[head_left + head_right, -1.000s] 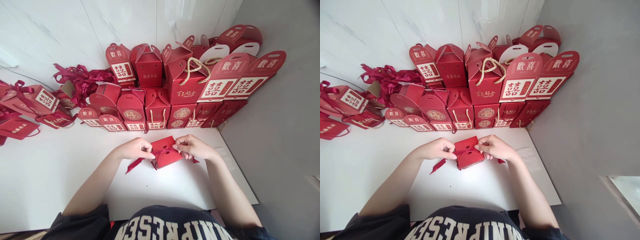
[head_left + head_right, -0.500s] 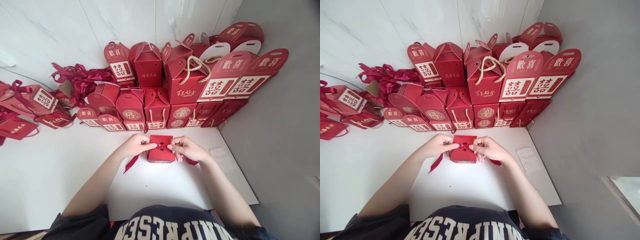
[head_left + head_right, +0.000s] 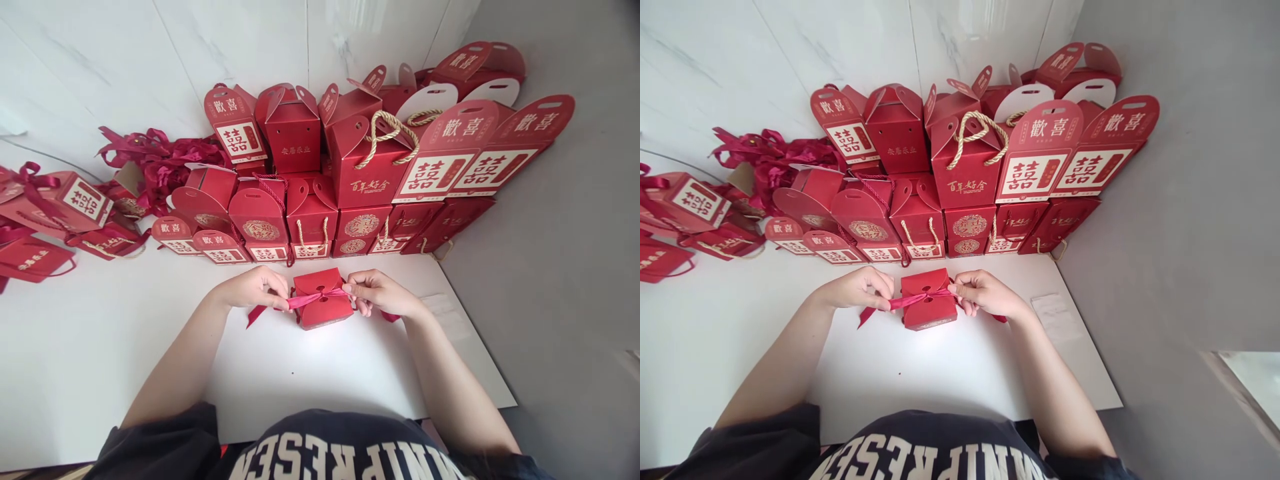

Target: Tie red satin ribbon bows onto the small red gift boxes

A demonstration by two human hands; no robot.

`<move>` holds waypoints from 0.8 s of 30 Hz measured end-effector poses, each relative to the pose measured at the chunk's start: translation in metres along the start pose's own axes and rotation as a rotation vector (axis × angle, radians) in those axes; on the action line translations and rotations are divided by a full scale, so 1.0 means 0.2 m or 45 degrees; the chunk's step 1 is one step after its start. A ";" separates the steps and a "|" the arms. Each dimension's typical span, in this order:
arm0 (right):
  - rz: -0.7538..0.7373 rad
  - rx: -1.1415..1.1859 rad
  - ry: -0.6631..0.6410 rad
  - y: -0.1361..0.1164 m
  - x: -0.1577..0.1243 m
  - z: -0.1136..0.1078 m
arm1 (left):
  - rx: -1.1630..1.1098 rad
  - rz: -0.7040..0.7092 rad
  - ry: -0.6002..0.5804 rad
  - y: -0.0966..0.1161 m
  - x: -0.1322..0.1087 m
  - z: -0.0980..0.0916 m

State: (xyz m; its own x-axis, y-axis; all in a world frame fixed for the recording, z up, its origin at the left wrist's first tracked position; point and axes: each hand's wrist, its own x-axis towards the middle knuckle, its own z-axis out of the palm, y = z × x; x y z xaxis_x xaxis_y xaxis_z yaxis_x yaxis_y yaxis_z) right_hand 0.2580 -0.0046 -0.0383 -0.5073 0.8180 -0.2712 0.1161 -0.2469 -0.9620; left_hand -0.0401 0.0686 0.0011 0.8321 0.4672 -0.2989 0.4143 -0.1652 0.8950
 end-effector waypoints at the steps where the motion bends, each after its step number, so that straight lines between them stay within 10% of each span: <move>1: 0.001 0.005 -0.008 0.00 0.00 0.00 | 0.020 0.097 0.067 0.01 0.00 0.00; 7: 0.005 0.001 -0.024 0.00 0.01 0.02 | -0.064 0.465 0.105 0.02 0.07 0.09; 24: -0.159 -0.075 -0.125 -0.03 -0.04 -0.03 | -0.085 0.284 0.484 -0.01 0.17 0.20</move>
State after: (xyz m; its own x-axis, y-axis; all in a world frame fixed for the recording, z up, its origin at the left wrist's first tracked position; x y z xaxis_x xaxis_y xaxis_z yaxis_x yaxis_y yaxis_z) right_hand 0.2676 -0.0067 -0.0303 -0.6019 0.7848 -0.1480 0.0956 -0.1131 -0.9890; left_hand 0.0026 0.0502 -0.0251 0.6984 0.7148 0.0356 0.2051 -0.2476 0.9469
